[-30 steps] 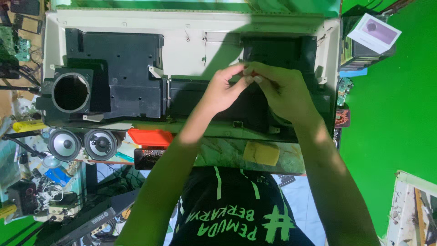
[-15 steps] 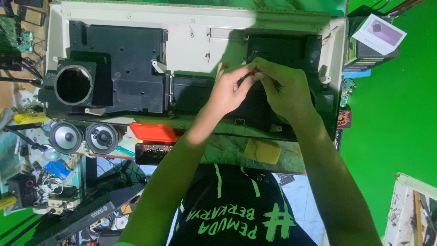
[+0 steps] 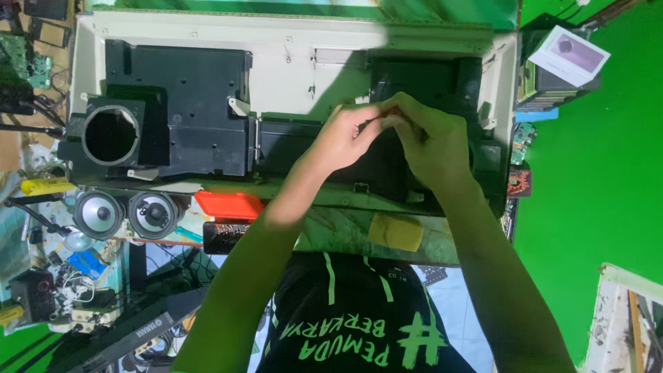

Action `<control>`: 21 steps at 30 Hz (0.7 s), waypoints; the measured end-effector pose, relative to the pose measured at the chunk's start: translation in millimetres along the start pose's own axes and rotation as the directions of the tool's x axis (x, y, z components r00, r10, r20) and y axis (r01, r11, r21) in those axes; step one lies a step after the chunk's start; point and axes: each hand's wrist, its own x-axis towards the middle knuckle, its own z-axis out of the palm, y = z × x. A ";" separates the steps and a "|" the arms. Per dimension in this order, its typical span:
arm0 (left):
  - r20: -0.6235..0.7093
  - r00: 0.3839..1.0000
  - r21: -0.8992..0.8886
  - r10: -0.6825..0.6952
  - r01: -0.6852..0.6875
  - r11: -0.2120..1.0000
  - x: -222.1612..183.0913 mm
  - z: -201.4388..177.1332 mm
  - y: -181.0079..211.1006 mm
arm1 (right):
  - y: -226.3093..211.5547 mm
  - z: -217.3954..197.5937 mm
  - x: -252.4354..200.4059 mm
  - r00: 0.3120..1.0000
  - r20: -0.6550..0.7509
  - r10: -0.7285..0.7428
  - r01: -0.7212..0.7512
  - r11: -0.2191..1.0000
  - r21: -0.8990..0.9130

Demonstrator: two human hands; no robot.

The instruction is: The person works on the internal components of a large speaker housing, using a screwdriver to remove and replace small parts, and handling a small orange box containing screws.

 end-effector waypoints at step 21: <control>0.056 0.997 0.027 0.051 -0.052 0.998 -3.8 -10.8 3.6 | 2.9 -7.3 5.9 0.985 0.172 -0.023 0.020 1.000 0.019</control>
